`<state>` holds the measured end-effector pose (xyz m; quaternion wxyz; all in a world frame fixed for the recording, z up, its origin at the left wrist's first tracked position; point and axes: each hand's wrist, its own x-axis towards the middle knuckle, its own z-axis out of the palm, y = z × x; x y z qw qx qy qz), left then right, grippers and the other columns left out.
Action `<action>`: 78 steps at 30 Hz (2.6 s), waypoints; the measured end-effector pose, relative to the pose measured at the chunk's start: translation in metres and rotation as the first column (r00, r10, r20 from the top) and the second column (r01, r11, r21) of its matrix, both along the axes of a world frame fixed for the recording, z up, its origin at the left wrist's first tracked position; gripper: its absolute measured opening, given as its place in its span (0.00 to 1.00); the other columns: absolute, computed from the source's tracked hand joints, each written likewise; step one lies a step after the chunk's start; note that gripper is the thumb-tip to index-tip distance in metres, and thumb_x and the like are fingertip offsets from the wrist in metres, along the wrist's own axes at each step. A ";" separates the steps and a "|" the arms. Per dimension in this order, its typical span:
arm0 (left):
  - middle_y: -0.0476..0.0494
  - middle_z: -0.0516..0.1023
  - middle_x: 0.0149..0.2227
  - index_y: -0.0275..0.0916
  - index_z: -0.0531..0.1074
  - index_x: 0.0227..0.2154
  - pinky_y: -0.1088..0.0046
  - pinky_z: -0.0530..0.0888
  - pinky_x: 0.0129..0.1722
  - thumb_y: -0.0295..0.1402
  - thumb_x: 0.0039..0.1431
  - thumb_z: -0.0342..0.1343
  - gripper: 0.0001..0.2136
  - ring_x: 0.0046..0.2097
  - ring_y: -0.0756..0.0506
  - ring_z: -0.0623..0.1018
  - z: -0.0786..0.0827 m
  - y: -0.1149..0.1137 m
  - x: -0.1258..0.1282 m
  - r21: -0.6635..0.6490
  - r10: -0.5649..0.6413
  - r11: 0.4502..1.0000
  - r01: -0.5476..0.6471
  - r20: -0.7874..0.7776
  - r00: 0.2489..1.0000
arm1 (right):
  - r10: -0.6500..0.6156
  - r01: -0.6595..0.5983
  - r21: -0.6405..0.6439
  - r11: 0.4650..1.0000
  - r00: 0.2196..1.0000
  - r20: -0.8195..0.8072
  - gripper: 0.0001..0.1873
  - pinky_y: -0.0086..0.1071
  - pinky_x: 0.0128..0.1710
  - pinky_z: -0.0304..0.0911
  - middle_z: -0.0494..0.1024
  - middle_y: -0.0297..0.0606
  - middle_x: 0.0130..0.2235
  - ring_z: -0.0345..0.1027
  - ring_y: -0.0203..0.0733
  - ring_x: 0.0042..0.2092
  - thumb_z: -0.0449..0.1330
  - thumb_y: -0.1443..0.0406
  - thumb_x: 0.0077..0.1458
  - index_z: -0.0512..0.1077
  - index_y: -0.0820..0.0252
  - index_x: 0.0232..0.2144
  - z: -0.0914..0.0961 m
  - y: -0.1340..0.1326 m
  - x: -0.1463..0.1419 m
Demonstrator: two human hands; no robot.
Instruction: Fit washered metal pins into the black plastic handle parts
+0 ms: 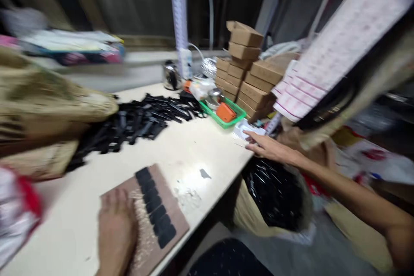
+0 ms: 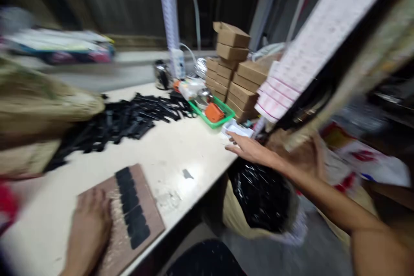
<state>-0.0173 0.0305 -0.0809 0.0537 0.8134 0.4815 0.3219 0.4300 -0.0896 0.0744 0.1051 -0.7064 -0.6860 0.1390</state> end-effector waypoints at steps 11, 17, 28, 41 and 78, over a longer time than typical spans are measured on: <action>0.30 0.55 0.63 0.29 0.59 0.59 0.52 0.54 0.62 0.35 0.63 0.36 0.24 0.66 0.38 0.48 -0.023 -0.014 -0.007 -0.173 0.259 0.953 -0.248 0.045 0.965 | 0.410 -0.479 0.116 0.870 0.834 0.371 0.22 0.32 0.38 0.65 0.70 0.43 0.49 0.68 0.42 0.46 0.46 0.73 0.59 0.62 0.57 0.55 -0.055 0.247 -0.184; 0.32 0.54 0.64 0.33 0.60 0.59 0.51 0.53 0.62 0.38 0.61 0.43 0.25 0.66 0.37 0.49 -0.017 -0.017 -0.003 -0.263 0.282 0.933 -0.245 0.116 0.952 | 0.502 -0.583 0.054 0.811 0.739 0.449 0.18 0.34 0.39 0.62 0.71 0.45 0.48 0.64 0.46 0.47 0.49 0.76 0.56 0.67 0.59 0.47 -0.079 0.316 -0.226; 0.40 0.70 0.55 0.43 0.71 0.51 0.55 0.65 0.57 0.44 0.55 0.53 0.21 0.56 0.38 0.70 0.071 -0.008 0.013 -0.702 0.410 0.700 0.132 0.546 0.731 | 0.431 -0.484 0.042 0.874 0.812 0.394 0.15 0.37 0.43 0.60 0.74 0.45 0.42 0.66 0.47 0.45 0.52 0.72 0.55 0.66 0.64 0.45 -0.088 0.274 -0.213; 0.38 0.78 0.33 0.32 0.71 0.36 0.70 0.78 0.33 0.28 0.58 0.55 0.05 0.31 0.47 0.79 0.084 0.022 0.019 -0.591 0.787 0.315 0.743 0.600 0.145 | 0.720 -0.734 0.498 0.463 0.639 0.272 0.19 0.35 0.49 0.63 0.71 0.47 0.51 0.64 0.39 0.52 0.44 0.72 0.62 0.64 0.65 0.54 -0.093 0.224 -0.218; 0.39 0.78 0.31 0.30 0.72 0.40 0.71 0.78 0.31 0.20 0.53 0.56 0.10 0.29 0.47 0.79 0.079 0.063 0.035 -0.673 0.768 0.556 0.488 0.640 0.009 | 0.314 -0.414 -0.061 0.908 0.769 -0.556 0.17 0.28 0.32 0.65 0.77 0.36 0.33 0.72 0.36 0.32 0.48 0.59 0.63 0.67 0.59 0.48 -0.086 0.263 -0.267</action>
